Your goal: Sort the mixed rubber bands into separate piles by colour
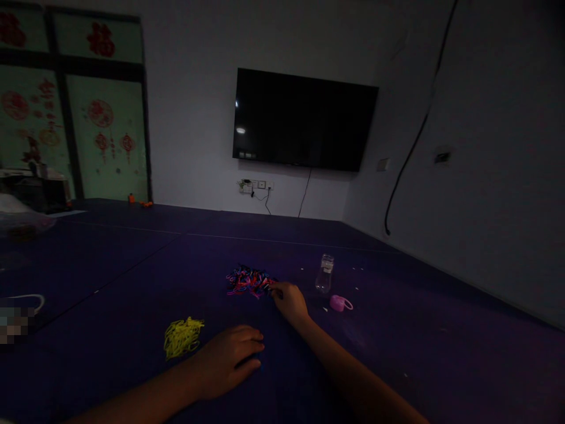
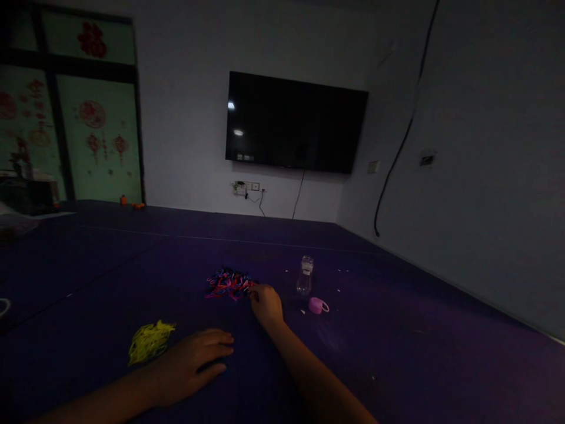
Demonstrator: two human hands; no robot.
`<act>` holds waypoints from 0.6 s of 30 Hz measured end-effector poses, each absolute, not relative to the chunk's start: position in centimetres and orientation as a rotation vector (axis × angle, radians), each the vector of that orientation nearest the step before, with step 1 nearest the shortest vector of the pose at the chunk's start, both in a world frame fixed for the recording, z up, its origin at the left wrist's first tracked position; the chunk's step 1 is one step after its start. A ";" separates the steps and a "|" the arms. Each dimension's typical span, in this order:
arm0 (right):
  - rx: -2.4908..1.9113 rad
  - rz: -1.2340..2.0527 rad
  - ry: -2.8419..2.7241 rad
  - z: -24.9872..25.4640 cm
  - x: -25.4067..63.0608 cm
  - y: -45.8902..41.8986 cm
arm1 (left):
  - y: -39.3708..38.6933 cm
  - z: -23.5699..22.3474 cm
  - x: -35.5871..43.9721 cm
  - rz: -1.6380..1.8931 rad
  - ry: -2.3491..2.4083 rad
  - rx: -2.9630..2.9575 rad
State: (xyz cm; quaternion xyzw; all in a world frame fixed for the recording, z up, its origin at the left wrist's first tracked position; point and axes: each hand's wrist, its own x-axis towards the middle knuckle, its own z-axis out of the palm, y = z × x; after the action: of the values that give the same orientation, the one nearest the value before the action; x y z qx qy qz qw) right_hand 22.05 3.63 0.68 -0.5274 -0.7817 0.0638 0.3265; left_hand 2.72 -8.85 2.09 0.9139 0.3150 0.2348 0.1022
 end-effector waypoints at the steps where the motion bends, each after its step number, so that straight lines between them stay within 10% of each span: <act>1: -1.381 0.155 -2.050 0.7 22.0 3.5 | -8.8 2.1 2.7 0.693 0.926 2.695; 18: -1.303 -0.042 -2.272 1.0 21.6 2.7 | -8.9 2.2 2.7 0.665 0.952 2.713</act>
State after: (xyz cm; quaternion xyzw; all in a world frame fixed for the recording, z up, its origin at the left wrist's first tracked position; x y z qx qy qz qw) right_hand 21.57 2.73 1.00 -0.4806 -0.8379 -0.0154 0.2582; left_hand 2.74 -8.91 2.23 0.9151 0.3213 0.2242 0.0952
